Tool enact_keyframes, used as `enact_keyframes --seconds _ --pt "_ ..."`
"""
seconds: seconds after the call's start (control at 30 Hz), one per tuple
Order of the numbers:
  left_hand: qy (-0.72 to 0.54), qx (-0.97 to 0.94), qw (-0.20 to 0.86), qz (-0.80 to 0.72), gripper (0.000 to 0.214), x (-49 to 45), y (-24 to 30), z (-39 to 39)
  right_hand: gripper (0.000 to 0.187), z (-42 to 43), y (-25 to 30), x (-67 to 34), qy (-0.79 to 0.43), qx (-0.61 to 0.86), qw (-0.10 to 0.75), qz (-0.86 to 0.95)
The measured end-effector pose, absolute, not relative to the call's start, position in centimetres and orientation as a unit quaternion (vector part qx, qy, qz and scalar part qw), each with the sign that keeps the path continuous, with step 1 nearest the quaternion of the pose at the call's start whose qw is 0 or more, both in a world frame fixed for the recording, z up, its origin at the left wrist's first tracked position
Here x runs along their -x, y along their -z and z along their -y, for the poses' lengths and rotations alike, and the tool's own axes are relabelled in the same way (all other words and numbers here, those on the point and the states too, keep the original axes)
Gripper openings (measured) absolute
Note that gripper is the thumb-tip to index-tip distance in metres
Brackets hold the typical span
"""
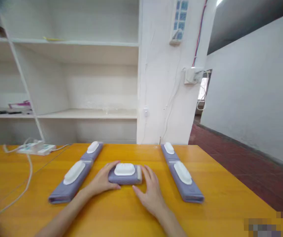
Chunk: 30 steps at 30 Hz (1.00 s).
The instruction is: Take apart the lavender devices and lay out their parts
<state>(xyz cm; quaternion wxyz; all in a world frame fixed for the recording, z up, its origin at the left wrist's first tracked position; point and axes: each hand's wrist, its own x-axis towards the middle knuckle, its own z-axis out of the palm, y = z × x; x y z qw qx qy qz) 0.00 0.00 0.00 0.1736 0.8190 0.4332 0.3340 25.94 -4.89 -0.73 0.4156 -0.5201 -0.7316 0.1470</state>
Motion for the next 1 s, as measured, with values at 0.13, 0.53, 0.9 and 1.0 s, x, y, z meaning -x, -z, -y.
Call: enact_keyframes --seconds 0.13,0.53,0.9,1.0 --pt "-0.335 -0.817 0.194 -0.426 0.106 0.6 -0.3 0.8 0.095 5.1 0.7 -26.3 -0.234 0.507 0.391 0.732" --pt "-0.317 -0.857 0.103 -0.394 0.090 -2.2 -2.2 2.4 0.085 5.4 -1.0 -25.4 -0.203 0.487 0.362 0.769" --pt "-0.335 -0.845 0.073 -0.410 0.076 -2.5 -2.4 2.4 0.069 5.7 -3.1 -26.1 -0.127 0.475 0.315 0.812" --pt "-0.348 -0.832 0.058 -0.428 0.075 -1.9 -2.1 2.1 0.056 5.4 -2.6 -26.9 -0.079 0.506 0.322 0.796"
